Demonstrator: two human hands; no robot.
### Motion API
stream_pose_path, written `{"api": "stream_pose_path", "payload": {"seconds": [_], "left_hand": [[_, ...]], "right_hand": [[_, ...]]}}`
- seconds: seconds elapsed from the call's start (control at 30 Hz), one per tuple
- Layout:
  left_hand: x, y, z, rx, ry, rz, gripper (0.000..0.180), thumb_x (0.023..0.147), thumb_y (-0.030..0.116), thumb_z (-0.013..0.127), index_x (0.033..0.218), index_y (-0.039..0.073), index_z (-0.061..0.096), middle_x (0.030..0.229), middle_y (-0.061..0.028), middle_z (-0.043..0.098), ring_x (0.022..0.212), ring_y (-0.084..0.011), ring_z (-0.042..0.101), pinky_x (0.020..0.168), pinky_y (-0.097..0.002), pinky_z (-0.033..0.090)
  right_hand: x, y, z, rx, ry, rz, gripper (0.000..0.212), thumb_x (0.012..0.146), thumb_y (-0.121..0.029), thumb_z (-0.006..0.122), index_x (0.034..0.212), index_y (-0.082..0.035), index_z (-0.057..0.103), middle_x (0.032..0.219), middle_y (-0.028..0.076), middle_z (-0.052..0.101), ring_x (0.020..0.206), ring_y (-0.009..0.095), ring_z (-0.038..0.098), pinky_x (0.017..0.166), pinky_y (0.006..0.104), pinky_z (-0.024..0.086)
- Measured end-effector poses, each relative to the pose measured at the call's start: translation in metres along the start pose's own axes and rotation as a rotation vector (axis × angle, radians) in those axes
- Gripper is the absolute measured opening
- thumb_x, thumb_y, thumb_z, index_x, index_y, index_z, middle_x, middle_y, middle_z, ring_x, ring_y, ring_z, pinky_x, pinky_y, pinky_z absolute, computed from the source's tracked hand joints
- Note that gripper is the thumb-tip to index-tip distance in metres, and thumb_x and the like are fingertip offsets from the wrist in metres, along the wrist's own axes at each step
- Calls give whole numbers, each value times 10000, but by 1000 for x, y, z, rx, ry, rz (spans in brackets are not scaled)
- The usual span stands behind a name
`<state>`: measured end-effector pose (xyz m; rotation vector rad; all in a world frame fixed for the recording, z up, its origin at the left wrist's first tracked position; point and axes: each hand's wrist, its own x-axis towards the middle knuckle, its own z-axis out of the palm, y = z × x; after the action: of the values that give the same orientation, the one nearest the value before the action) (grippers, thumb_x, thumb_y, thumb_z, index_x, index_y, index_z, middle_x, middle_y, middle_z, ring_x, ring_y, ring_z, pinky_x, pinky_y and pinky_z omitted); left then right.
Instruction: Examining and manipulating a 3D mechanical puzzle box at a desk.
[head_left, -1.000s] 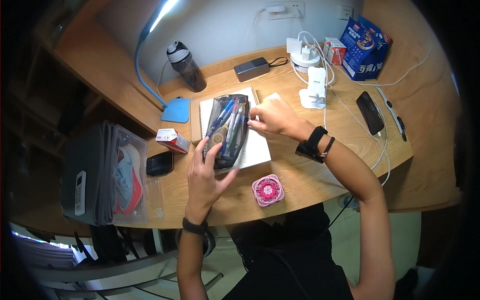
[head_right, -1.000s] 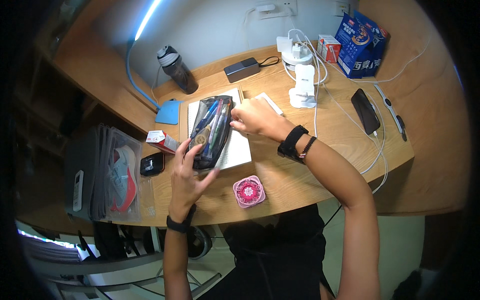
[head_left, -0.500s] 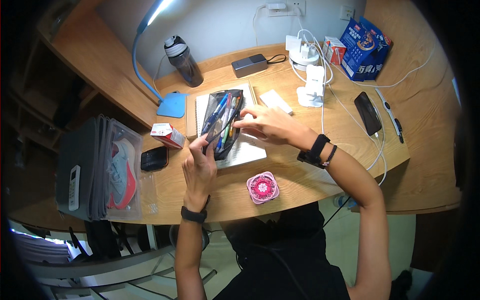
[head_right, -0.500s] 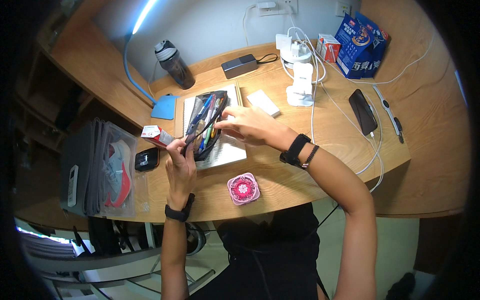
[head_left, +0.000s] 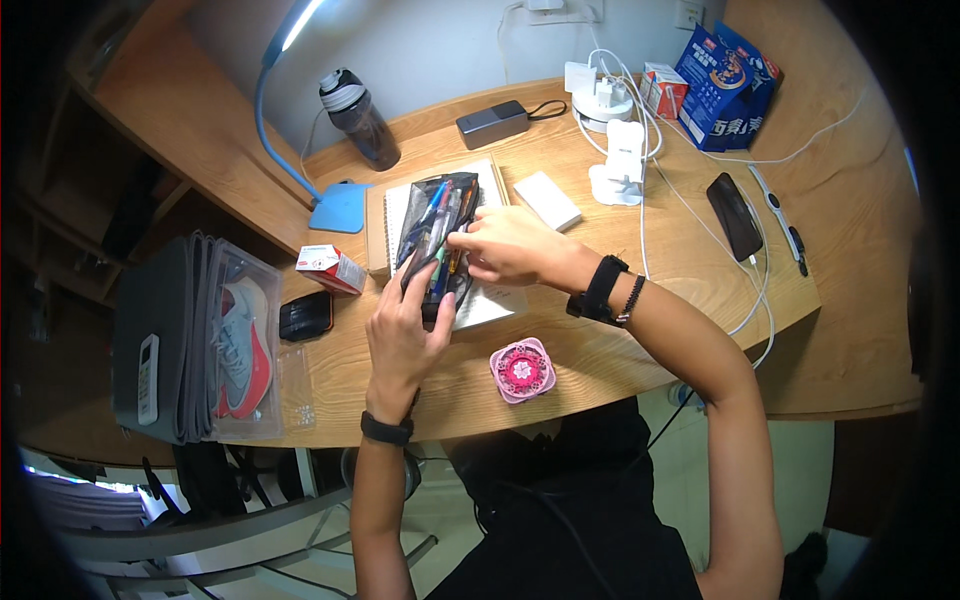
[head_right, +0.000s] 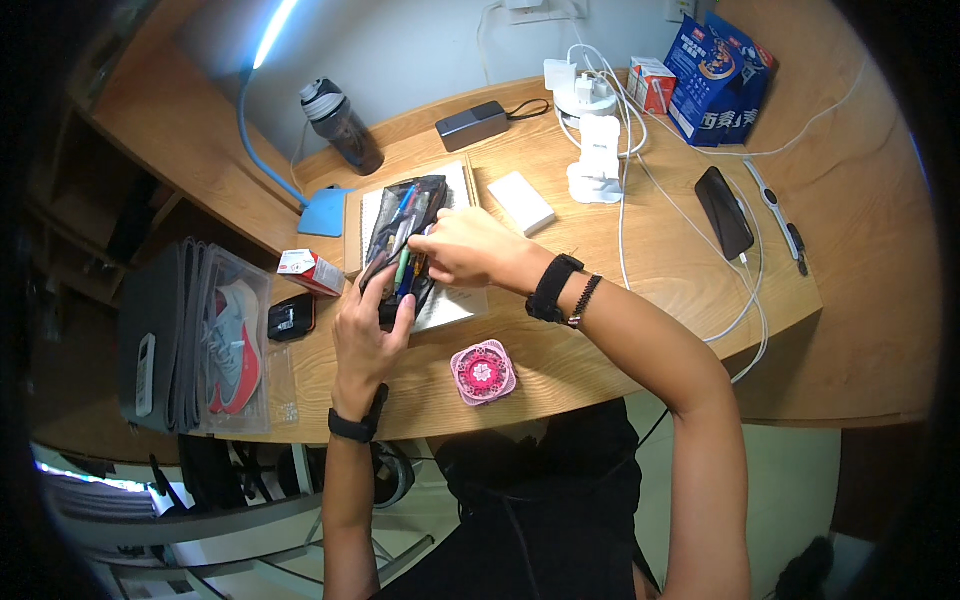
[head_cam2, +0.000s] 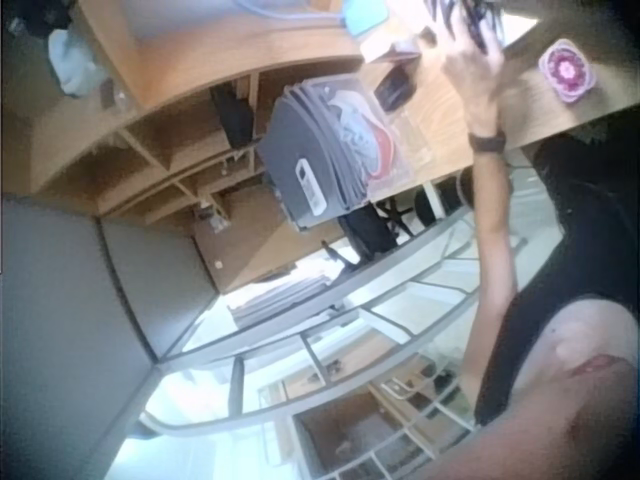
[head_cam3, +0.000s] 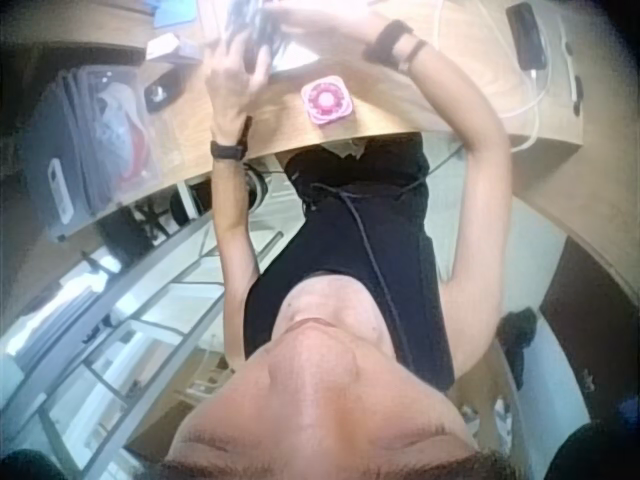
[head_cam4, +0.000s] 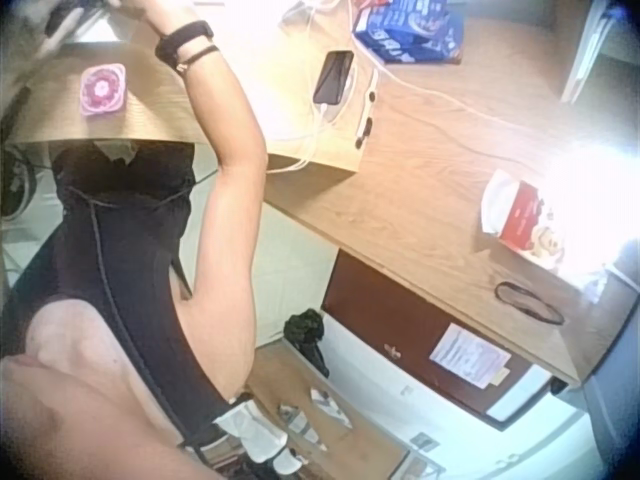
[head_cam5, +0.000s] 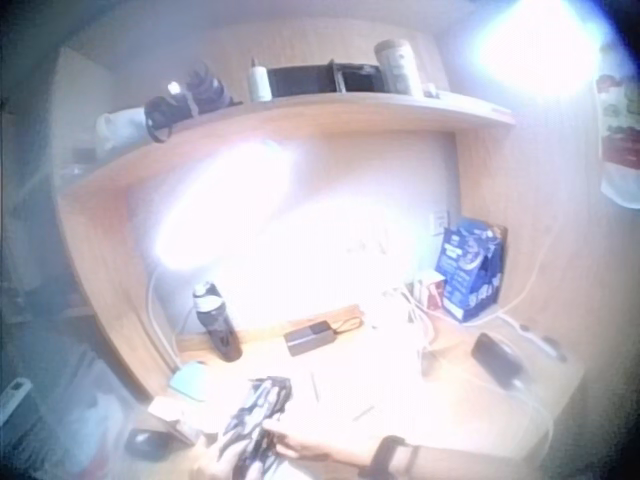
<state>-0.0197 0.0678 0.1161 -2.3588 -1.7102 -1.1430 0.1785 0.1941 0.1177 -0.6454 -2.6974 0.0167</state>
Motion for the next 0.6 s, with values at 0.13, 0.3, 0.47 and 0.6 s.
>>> {"api": "stream_pose_path", "payload": {"seconds": [0.13, 0.3, 0.47, 0.6], "left_hand": [[0, 3, -3, 22, -25, 6, 538, 827, 242, 816, 1305, 55, 652, 1340, -205, 639, 1162, -402, 660, 952, -454, 553], [-6, 0, -4, 83, -42, 4, 612, 775, 277, 859, 1323, 97, 658, 1409, -181, 603, 1186, -378, 655, 959, -457, 552], [-11, -9, 0, 119, 17, 40, 441, 828, 227, 825, 1225, 66, 721, 1323, -171, 664, 1114, -351, 697, 898, -427, 577], [-20, -12, -12, 199, 156, 65, 242, 910, 159, 758, 1119, 39, 764, 1159, -145, 740, 969, -317, 743, 800, -390, 594]], "right_hand": [[4, 0, -2, 22, -202, 73, 315, 846, -265, 736, 1107, -123, 634, 888, 73, 707, 889, 329, 692, 715, 467, 572], [-4, 0, -17, 120, -230, -14, 342, 829, -205, 753, 1124, -115, 604, 931, 93, 702, 874, 335, 703, 712, 465, 575], [-18, -8, -26, 305, 118, -69, 210, 923, -128, 714, 1122, -102, 652, 900, 107, 699, 873, 334, 699, 739, 436, 565], [-34, -26, -79, 363, 594, -12, 123, 936, -76, 729, 1054, -64, 695, 846, 81, 666, 784, 216, 645, 683, 328, 526]]}}
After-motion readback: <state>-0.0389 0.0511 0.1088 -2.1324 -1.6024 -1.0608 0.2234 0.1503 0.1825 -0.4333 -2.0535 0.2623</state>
